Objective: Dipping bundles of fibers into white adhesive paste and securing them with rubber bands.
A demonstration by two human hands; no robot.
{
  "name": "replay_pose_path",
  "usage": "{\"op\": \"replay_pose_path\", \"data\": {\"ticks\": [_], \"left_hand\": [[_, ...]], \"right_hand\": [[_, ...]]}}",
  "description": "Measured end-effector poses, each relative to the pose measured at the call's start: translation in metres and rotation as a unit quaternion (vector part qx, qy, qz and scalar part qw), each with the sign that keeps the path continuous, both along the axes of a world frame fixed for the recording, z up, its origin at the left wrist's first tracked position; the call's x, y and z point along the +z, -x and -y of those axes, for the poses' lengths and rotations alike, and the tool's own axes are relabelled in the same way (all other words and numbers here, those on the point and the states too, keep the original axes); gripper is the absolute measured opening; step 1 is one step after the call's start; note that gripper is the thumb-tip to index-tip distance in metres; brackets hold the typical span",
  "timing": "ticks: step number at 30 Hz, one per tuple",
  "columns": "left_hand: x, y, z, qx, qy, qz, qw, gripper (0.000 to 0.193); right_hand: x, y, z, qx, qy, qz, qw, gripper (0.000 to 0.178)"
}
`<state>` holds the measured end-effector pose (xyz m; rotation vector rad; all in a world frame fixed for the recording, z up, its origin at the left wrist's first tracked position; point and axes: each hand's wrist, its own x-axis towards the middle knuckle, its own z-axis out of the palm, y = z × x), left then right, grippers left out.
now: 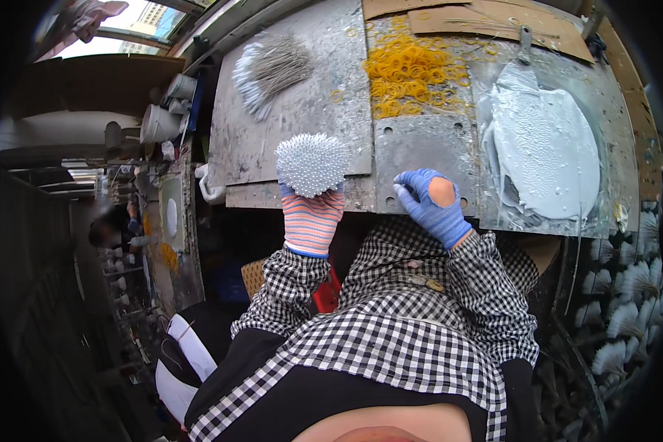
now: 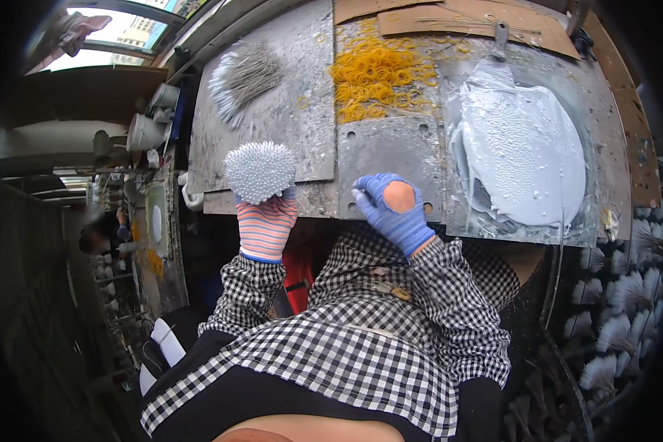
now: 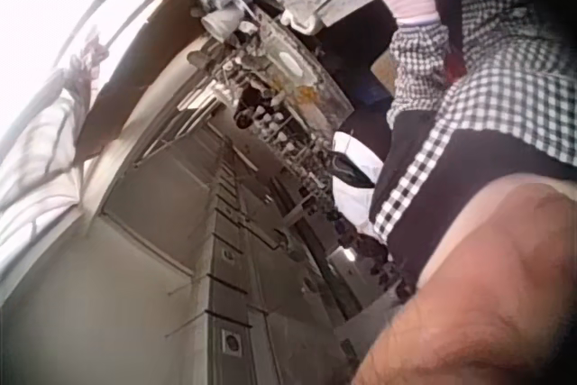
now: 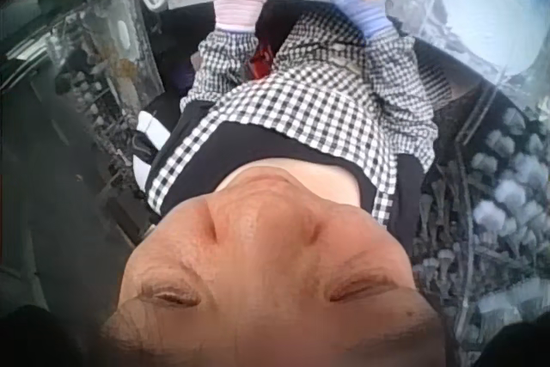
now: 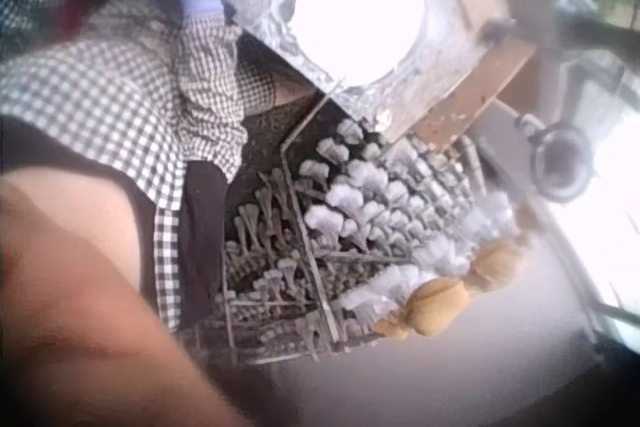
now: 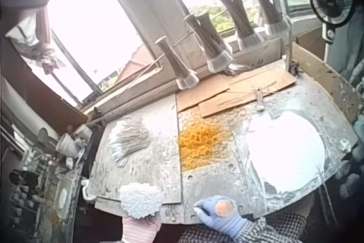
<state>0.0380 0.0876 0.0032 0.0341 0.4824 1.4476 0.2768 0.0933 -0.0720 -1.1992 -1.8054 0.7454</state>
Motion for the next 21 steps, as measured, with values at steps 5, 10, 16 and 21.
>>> {"op": "replay_pose_path", "data": {"ticks": [5,10,16,21], "left_hand": [[-0.011,0.02,0.005,0.018,-0.008,0.042,0.999,0.04],[-0.016,0.026,0.01,0.028,0.043,0.041,0.998,0.038],[-0.019,0.027,0.014,0.047,0.071,0.043,0.995,0.038],[-0.012,0.022,0.016,0.057,0.068,0.03,0.996,0.038]], "right_hand": [[-0.012,0.009,-0.008,0.014,-0.105,0.063,0.992,0.011],[-0.008,0.011,-0.005,0.008,-0.109,0.048,0.993,0.008],[-0.008,0.009,-0.004,0.003,-0.115,0.056,0.992,0.007],[-0.005,0.008,-0.004,0.002,-0.121,0.053,0.991,0.008]]}}
